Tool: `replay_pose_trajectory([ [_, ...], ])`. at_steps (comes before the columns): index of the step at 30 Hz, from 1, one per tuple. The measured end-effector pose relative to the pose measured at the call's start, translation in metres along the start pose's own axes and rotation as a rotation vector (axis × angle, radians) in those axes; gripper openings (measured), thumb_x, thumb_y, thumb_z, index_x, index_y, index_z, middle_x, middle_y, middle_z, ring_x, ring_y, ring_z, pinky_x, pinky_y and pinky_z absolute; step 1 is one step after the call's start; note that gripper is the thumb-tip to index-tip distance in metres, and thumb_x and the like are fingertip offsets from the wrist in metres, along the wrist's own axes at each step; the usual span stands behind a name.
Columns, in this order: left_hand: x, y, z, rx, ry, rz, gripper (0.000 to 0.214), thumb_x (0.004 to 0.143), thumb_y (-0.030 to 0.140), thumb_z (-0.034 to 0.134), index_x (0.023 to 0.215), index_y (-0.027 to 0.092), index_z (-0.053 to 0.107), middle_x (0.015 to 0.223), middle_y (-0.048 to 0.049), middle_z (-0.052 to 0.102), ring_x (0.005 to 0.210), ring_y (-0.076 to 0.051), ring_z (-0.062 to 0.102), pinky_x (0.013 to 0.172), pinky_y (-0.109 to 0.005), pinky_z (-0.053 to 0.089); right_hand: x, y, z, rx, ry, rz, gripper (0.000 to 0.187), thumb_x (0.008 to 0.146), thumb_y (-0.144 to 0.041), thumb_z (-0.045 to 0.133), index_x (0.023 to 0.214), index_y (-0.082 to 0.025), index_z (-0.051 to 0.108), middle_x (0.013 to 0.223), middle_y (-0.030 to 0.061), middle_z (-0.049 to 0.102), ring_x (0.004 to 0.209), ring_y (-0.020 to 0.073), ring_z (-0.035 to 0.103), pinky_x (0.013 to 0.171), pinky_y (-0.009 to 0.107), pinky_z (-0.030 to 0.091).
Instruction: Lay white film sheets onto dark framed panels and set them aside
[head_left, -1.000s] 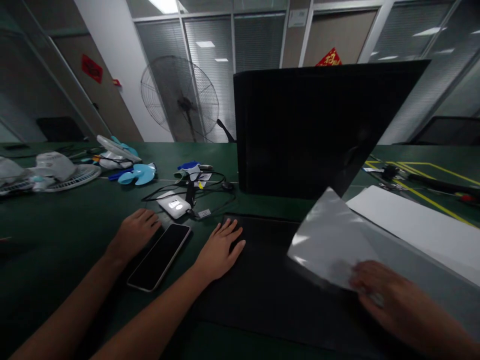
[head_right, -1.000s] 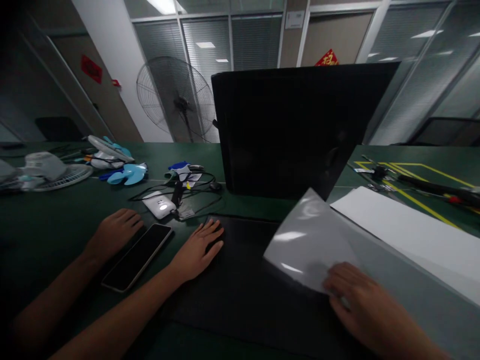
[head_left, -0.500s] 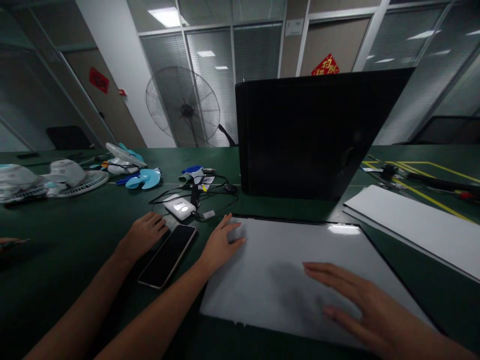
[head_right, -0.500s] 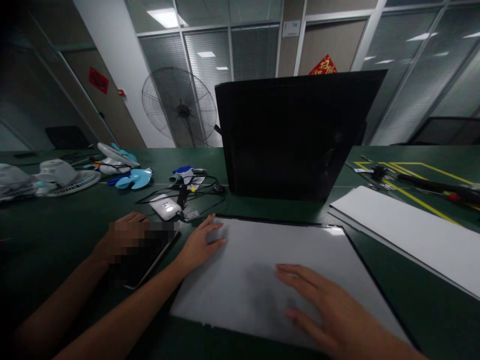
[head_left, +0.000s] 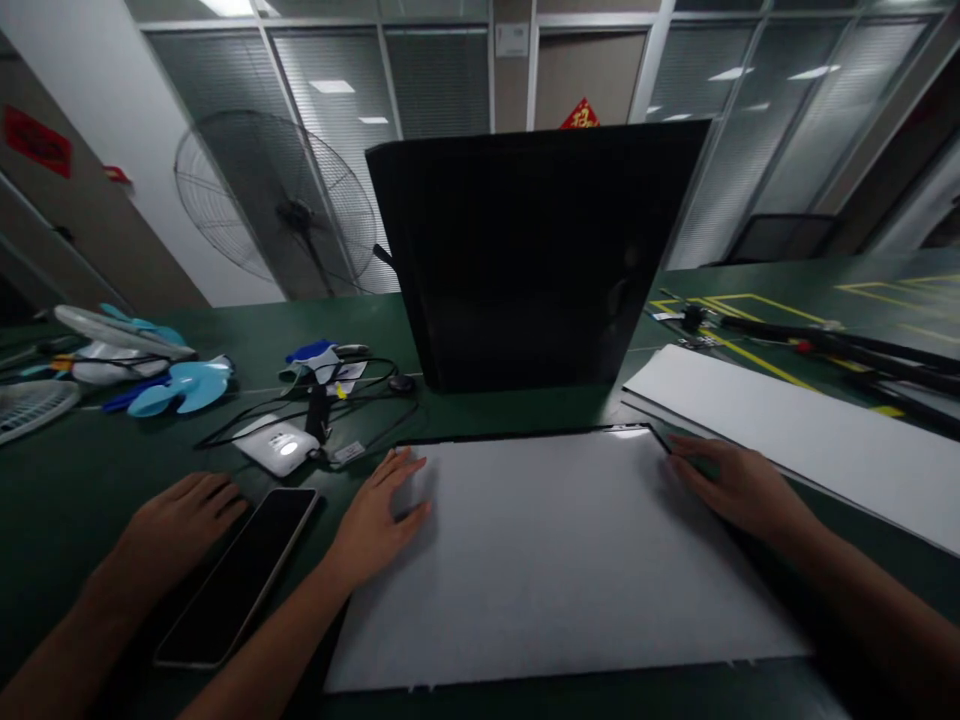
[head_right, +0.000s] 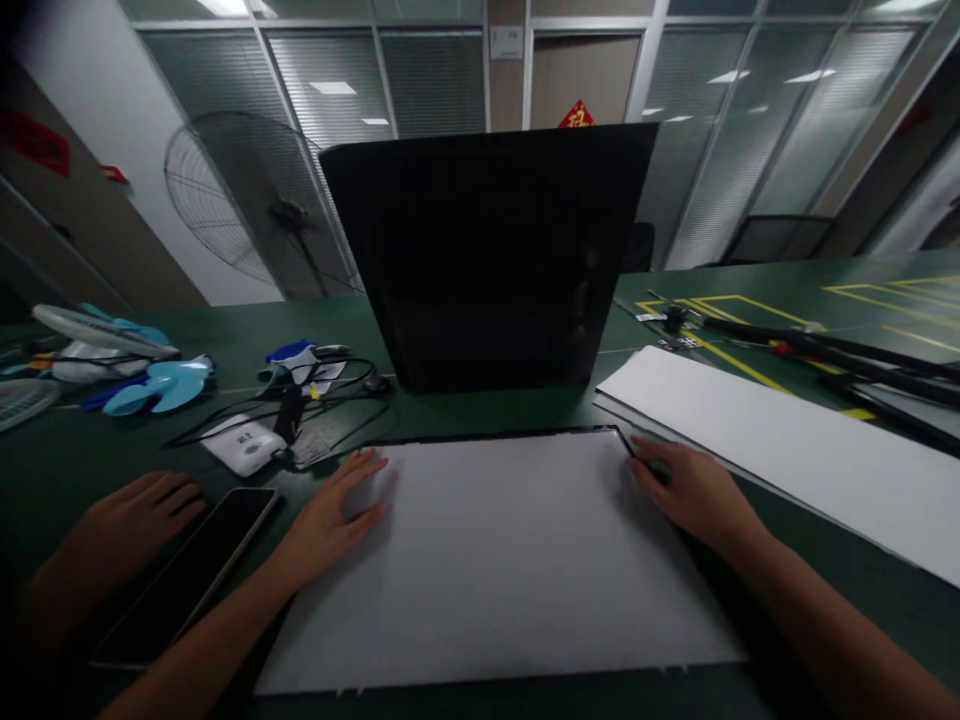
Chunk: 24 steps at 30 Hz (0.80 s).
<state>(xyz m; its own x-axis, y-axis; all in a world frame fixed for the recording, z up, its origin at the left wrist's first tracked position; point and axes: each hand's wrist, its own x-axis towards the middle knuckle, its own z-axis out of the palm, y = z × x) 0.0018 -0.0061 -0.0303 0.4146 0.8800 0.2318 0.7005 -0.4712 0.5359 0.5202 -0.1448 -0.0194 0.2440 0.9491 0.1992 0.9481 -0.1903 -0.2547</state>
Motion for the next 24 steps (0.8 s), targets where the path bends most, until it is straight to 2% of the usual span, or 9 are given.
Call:
replay_pose_trajectory([
  [2, 0.001, -0.001, 0.003, 0.019, 0.009, -0.010, 0.058, 0.087, 0.047, 0.065, 0.140, 0.022, 0.064, 0.161, -0.0117, 0.048, 0.155, -0.034, 0.036, 0.126, -0.059, 0.032, 0.006, 0.009, 0.000, 0.012, -0.001, -0.022, 0.058, 0.098, -0.064, 0.044, 0.132, -0.025, 0.070, 0.137, 0.0043, 0.064, 0.119, 0.0242, 0.066, 0.108, 0.040, 0.054],
  [4, 0.002, 0.000, 0.004, 0.036, 0.011, -0.033, 0.057, 0.089, 0.051, 0.063, 0.138, 0.021, 0.065, 0.162, -0.0119, 0.048, 0.154, -0.033, 0.038, 0.126, -0.057, 0.033, 0.013, 0.028, -0.003, -0.003, 0.013, 0.002, 0.055, 0.099, -0.060, 0.044, 0.133, -0.025, 0.070, 0.141, 0.0044, 0.062, 0.123, 0.0232, 0.064, 0.111, 0.039, 0.052],
  [6, 0.003, 0.000, 0.005, 0.061, 0.008, -0.046, 0.058, 0.091, 0.054, 0.060, 0.138, 0.021, 0.065, 0.163, -0.0117, 0.046, 0.154, -0.033, 0.039, 0.126, -0.056, 0.034, 0.019, 0.050, -0.007, -0.052, 0.050, 0.074, 0.057, 0.099, -0.054, 0.046, 0.142, -0.021, 0.063, 0.148, 0.0081, 0.056, 0.132, 0.0262, 0.057, 0.116, 0.042, 0.047],
  [9, 0.003, -0.003, 0.007, 0.105, 0.017, -0.026, 0.059, 0.094, 0.055, 0.055, 0.139, 0.019, 0.064, 0.164, -0.0124, 0.045, 0.153, -0.034, 0.038, 0.125, -0.058, 0.034, 0.023, 0.079, -0.012, -0.156, 0.057, 0.220, 0.068, 0.098, -0.047, 0.051, 0.154, -0.009, 0.049, 0.156, 0.0196, 0.044, 0.149, 0.0357, 0.037, 0.122, 0.054, 0.037],
  [10, 0.003, -0.005, 0.009, 0.119, 0.023, -0.012, 0.060, 0.095, 0.056, 0.052, 0.140, 0.018, 0.063, 0.164, -0.0129, 0.044, 0.154, -0.035, 0.038, 0.125, -0.059, 0.034, 0.022, 0.085, -0.013, -0.187, 0.035, 0.263, 0.068, 0.099, -0.046, 0.052, 0.154, -0.006, 0.047, 0.155, 0.0227, 0.043, 0.149, 0.0374, 0.036, 0.121, 0.057, 0.036],
  [12, 0.003, -0.009, 0.014, 0.144, 0.041, 0.013, 0.064, 0.096, 0.058, 0.049, 0.142, 0.016, 0.061, 0.164, -0.0141, 0.044, 0.154, -0.036, 0.038, 0.125, -0.059, 0.033, 0.019, 0.088, -0.015, -0.236, -0.019, 0.314, 0.063, 0.101, -0.047, 0.053, 0.151, -0.008, 0.049, 0.152, 0.0226, 0.047, 0.145, 0.0344, 0.043, 0.118, 0.057, 0.041],
  [16, -0.001, -0.014, 0.026, 0.193, 0.087, 0.038, 0.067, 0.097, 0.060, 0.044, 0.145, 0.015, 0.059, 0.164, -0.0144, 0.044, 0.154, -0.035, 0.036, 0.125, -0.058, 0.034, 0.012, 0.073, -0.025, -0.317, -0.101, 0.332, 0.048, 0.104, -0.047, 0.053, 0.139, -0.015, 0.058, 0.133, 0.0122, 0.061, 0.120, 0.0197, 0.061, 0.108, 0.045, 0.052],
  [19, -0.005, -0.012, 0.031, 0.233, 0.095, 0.059, 0.068, 0.098, 0.059, 0.041, 0.146, 0.014, 0.057, 0.163, -0.0155, 0.044, 0.155, -0.035, 0.035, 0.126, -0.058, 0.032, 0.008, 0.054, -0.037, -0.398, -0.128, 0.370, 0.041, 0.102, -0.047, 0.056, 0.122, -0.012, 0.064, 0.110, 0.0085, 0.066, 0.101, 0.0157, 0.064, 0.096, 0.039, 0.056],
  [24, -0.006, -0.014, 0.034, 0.239, 0.091, 0.069, 0.071, 0.098, 0.059, 0.041, 0.145, 0.009, 0.056, 0.162, -0.0193, 0.045, 0.154, -0.038, 0.036, 0.125, -0.061, 0.033, -0.001, 0.016, -0.063, -0.505, -0.042, 0.438, 0.042, 0.104, -0.050, 0.051, 0.112, -0.011, 0.066, 0.096, 0.0070, 0.066, 0.088, 0.0140, 0.064, 0.087, 0.035, 0.056],
])
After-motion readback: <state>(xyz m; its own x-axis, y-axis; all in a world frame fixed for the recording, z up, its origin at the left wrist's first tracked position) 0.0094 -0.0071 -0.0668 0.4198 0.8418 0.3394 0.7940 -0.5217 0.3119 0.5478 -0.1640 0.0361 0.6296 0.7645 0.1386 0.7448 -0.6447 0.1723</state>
